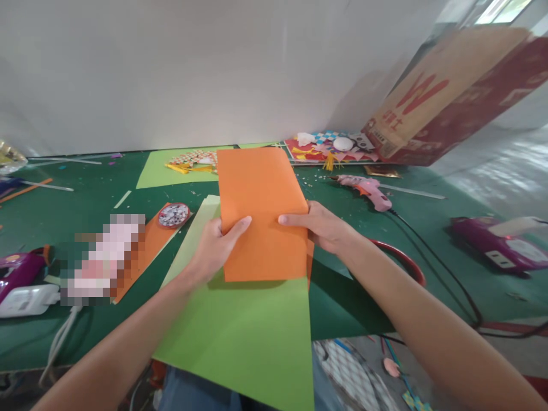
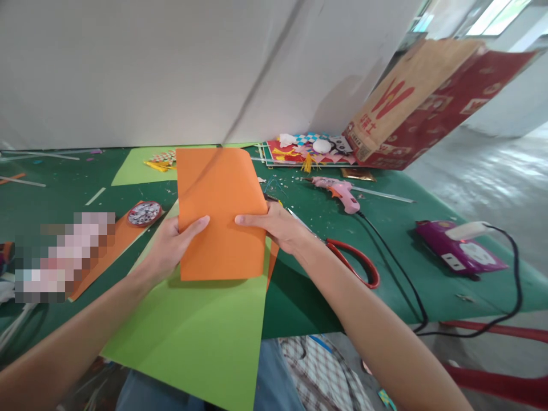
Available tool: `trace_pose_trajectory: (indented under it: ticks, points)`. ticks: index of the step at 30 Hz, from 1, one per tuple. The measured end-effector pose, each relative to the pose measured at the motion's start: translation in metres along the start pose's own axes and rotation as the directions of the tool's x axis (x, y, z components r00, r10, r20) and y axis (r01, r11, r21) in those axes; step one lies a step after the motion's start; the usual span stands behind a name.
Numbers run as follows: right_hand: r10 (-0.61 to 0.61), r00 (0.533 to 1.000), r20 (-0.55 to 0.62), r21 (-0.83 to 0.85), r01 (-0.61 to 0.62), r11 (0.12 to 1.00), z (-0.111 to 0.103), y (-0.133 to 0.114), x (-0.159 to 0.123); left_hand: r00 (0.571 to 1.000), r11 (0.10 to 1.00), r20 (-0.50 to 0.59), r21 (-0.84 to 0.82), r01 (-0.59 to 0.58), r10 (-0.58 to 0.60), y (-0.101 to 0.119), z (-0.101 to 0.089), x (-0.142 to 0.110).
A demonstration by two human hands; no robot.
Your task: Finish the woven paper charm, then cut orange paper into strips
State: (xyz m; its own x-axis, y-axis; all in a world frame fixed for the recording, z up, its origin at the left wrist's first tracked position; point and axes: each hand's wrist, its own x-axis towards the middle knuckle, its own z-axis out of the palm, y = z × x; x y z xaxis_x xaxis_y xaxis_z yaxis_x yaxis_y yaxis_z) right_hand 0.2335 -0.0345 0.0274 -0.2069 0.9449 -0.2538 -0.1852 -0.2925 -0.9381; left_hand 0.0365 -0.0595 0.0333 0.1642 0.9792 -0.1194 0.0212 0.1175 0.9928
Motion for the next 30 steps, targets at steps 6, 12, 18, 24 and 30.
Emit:
trace_pose_trajectory:
  ticks: [6, 12, 18, 24, 30]
  points:
    - [0.017, 0.998, -0.065, 0.059, -0.013, 0.998, -0.003, -0.007, 0.0, 0.975, 0.984, 0.131, -0.003, 0.181, -0.179, 0.01, -0.004, -0.005]
    - [0.06, 0.998, 0.011, -0.003, -0.06, 0.998, 0.004, -0.005, -0.002, 0.983, 0.989, 0.123, -0.031, 0.143, -0.138, 0.01, -0.011, 0.0]
    - [0.095, 0.995, 0.009, 0.037, -0.095, 0.995, 0.008, -0.006, -0.005, 0.988, 0.995, 0.119, 0.011, 0.1, -0.101, 0.01, -0.014, 0.001]
    - [0.069, 0.993, -0.095, 0.087, -0.061, 0.994, 0.011, -0.004, -0.004, 0.993, 0.964, 0.034, 0.243, 0.105, -0.116, 0.003, -0.006, -0.001]
    - [-0.073, 0.909, -0.41, 0.257, 0.192, 0.947, 0.002, -0.005, 0.006, 0.995, 0.942, -0.1, 0.331, 0.057, -0.025, -0.006, -0.004, 0.0]
